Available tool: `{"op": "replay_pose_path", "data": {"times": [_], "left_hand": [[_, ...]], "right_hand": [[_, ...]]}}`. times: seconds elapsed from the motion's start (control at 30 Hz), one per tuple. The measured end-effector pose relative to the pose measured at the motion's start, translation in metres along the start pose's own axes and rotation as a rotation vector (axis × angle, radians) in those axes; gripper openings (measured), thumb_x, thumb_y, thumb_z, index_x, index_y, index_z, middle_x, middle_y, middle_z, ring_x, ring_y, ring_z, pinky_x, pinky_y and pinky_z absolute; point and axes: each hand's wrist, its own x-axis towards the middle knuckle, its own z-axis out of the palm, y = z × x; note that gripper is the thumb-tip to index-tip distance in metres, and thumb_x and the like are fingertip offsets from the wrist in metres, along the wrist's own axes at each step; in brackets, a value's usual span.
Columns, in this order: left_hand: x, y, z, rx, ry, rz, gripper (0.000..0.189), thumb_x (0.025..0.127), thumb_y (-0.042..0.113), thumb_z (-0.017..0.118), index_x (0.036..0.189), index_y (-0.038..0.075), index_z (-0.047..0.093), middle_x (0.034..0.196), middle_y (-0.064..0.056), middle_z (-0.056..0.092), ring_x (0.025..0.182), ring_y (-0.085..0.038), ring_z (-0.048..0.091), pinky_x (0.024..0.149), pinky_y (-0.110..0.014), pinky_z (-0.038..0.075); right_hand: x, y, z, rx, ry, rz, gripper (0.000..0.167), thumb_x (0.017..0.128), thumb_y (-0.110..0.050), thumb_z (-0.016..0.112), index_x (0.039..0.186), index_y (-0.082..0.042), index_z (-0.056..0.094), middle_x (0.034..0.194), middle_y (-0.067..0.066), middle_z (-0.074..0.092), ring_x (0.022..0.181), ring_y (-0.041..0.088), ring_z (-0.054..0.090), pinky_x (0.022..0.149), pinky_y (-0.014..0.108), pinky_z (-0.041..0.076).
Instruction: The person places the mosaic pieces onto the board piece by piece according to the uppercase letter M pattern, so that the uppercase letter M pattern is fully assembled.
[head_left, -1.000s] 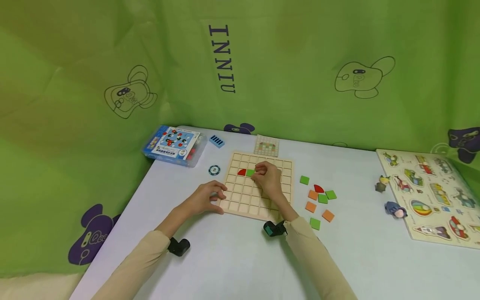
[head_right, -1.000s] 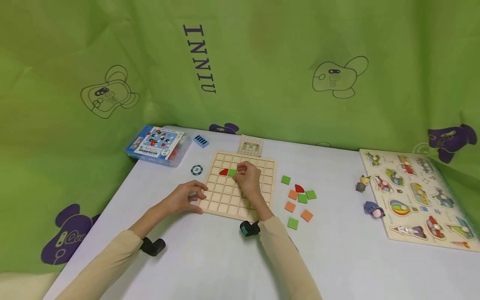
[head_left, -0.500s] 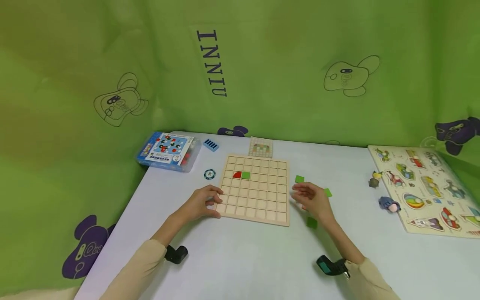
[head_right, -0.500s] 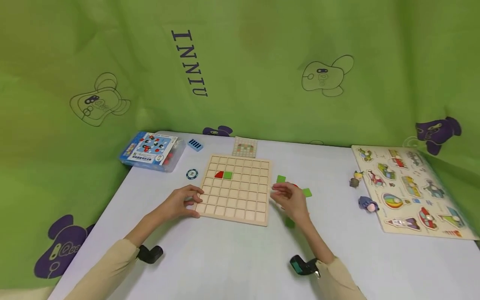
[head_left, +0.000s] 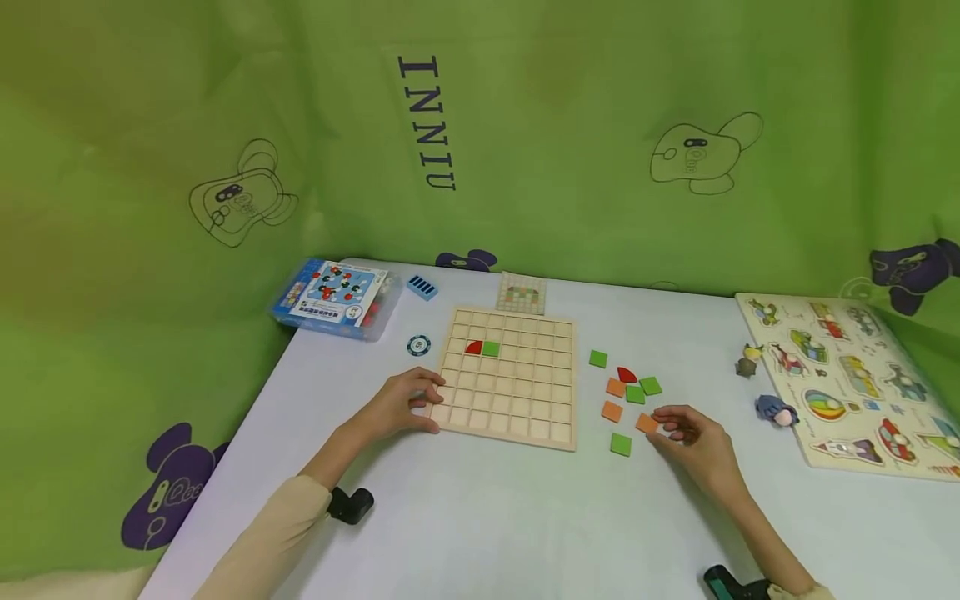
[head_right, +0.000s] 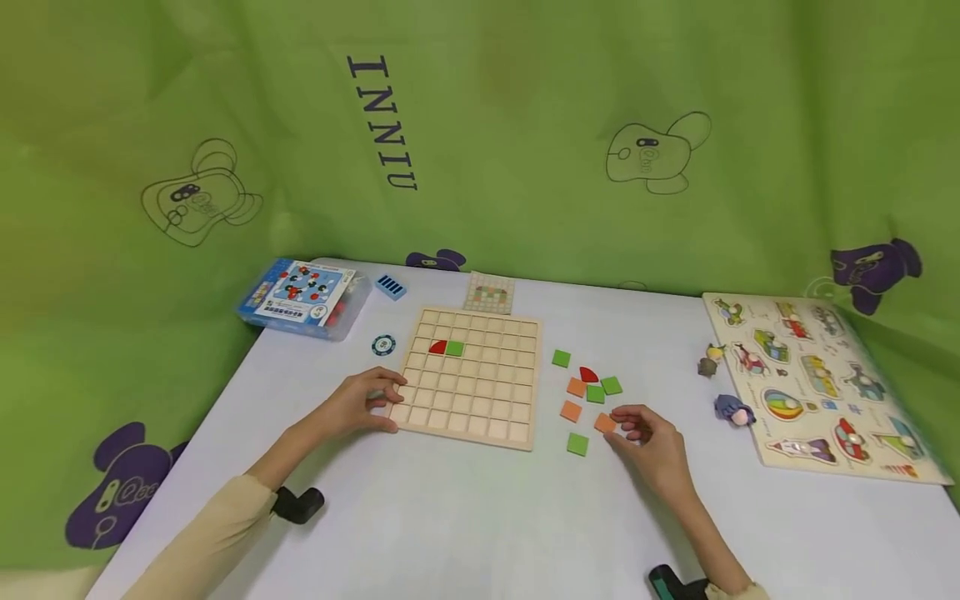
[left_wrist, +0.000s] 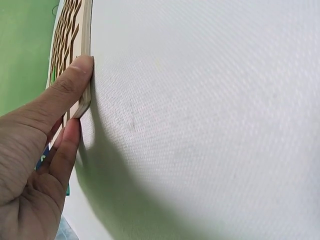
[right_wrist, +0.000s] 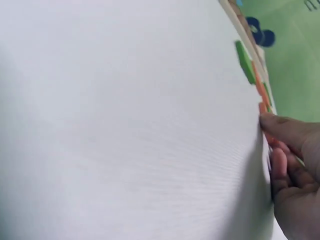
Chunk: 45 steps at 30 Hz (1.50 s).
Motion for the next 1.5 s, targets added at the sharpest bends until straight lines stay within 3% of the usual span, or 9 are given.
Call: {"op": "replay_pose_path", "data": {"times": [0.23,0.53,0.77,1.07,1.23,1.5], "left_hand": [[0.002,0.002,0.001,-0.008,-0.009,0.005,0.026,0.067,0.003,0.085,0.085,0.001,0.066,0.127,-0.016,0.053,0.12,-0.035,0.049,0.089,-0.026,0.052],[0.001,0.004,-0.001,0.007,-0.005,0.02,0.027,0.067,0.002,0.085,0.086,0.0,0.065,0.126,-0.017,0.054,0.119,-0.035,0.05,0.089,-0.026,0.053],[0.003,0.006,0.0,-0.002,-0.007,0.006,0.027,0.066,0.001,0.085,0.085,-0.001,0.065,0.126,-0.016,0.054,0.118,-0.034,0.05,0.088,-0.026,0.053],[0.002,0.005,0.0,0.021,0.003,-0.011,0.029,0.065,0.0,0.085,0.085,-0.001,0.064,0.124,-0.016,0.055,0.117,-0.035,0.051,0.086,-0.024,0.053],[0.003,0.01,0.0,0.062,0.012,-0.019,0.029,0.064,0.001,0.086,0.084,0.0,0.064,0.122,-0.015,0.057,0.116,-0.033,0.052,0.085,-0.025,0.054],[0.005,0.011,0.001,0.115,0.032,-0.033,0.029,0.063,0.003,0.087,0.082,0.002,0.066,0.119,-0.013,0.06,0.113,-0.032,0.055,0.081,-0.024,0.055]], "right_hand": [[0.002,-0.002,-0.009,0.083,-0.021,0.024,0.031,0.083,0.007,0.068,0.113,0.009,0.061,0.104,0.025,0.066,0.08,-0.003,0.06,0.069,0.007,0.049],[0.027,-0.017,0.009,0.221,0.023,0.107,0.034,0.085,0.006,0.068,0.116,0.013,0.059,0.109,0.025,0.065,0.08,-0.003,0.061,0.071,0.009,0.051],[0.049,-0.025,0.022,0.236,0.048,0.135,0.035,0.085,0.001,0.07,0.117,0.01,0.06,0.113,0.029,0.063,0.079,-0.003,0.061,0.069,0.009,0.051],[0.07,-0.039,0.047,0.313,0.035,0.128,0.034,0.083,0.005,0.07,0.115,0.012,0.06,0.112,0.031,0.062,0.079,-0.001,0.061,0.069,0.01,0.052],[0.084,-0.045,0.066,0.292,0.0,0.11,0.034,0.083,0.003,0.071,0.115,0.008,0.062,0.111,0.027,0.064,0.08,0.001,0.061,0.065,0.012,0.053],[0.106,-0.059,0.098,0.257,-0.023,0.03,0.032,0.082,0.002,0.072,0.112,0.007,0.064,0.108,0.022,0.067,0.084,0.021,0.065,0.068,0.009,0.049]]}}
